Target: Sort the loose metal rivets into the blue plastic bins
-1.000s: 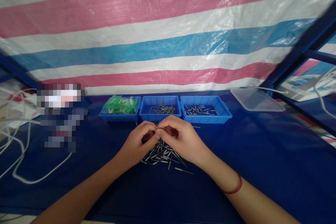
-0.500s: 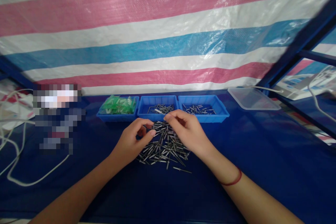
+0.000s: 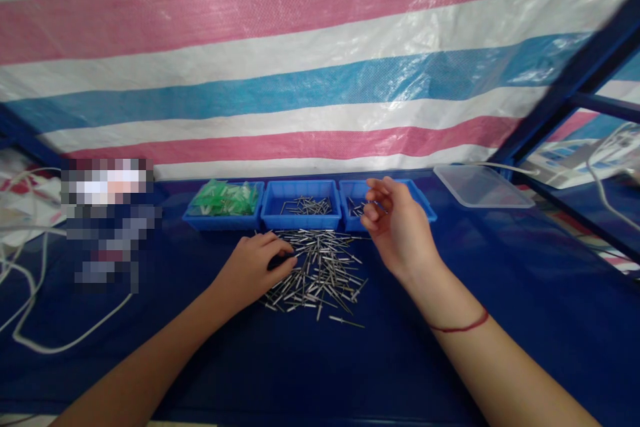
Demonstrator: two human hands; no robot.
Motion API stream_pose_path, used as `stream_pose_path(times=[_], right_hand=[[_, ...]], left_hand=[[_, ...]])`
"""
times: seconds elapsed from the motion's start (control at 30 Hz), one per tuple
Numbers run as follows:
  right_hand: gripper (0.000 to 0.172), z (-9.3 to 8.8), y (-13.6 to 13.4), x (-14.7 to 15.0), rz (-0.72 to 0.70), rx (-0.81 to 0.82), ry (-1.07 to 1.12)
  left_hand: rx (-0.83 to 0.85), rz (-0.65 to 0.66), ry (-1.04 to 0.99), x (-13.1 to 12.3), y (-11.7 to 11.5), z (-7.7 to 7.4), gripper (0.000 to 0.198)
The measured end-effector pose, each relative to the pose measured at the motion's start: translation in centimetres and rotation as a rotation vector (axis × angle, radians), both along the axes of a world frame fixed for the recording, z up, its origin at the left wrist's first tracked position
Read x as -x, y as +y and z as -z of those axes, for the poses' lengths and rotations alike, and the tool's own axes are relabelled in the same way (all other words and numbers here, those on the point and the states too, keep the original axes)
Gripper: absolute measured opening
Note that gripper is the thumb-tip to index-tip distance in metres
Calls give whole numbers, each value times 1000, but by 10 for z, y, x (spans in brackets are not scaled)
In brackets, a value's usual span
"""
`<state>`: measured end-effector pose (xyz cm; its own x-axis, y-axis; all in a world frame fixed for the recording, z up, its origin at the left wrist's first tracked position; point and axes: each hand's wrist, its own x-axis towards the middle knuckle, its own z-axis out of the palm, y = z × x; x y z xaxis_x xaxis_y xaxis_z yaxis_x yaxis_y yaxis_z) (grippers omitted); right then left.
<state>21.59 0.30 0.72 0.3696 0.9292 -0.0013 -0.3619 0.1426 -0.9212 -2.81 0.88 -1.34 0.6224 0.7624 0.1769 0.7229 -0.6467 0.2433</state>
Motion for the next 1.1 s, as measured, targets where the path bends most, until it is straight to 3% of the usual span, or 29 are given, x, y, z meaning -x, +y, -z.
stream_pose_path(times=[0.23, 0.3, 0.4, 0.47, 0.53, 0.67, 0.93, 1.1], right_hand=[[13, -2, -13, 29, -40, 10, -28], [16, -1, -15, 32, -75, 5, -166], [19, 4, -18, 35, -182, -13, -542], [17, 9, -20, 40, -260, -43, -774], [18, 14, -22, 46, -305, -57, -871], [25, 24, -26, 59, -325, -94, -774], [21, 28, -30, 63, -239, -116, -662], [17, 24, -32, 64, -262, -160, -687]], left_hand=[[-66, -25, 89, -10, 3, 4, 20], [-85, -16, 117, -11, 2, 4, 22], [-90, -53, 112, -8, 1, 2, 23], [-45, -86, 38, -6, 0, -2, 22], [12, -96, -81, -5, -2, -6, 20], [52, -71, -248, -7, -7, -11, 17], [31, -56, -254, -12, -14, -11, 17], [51, 5, -348, -11, -13, -11, 16]])
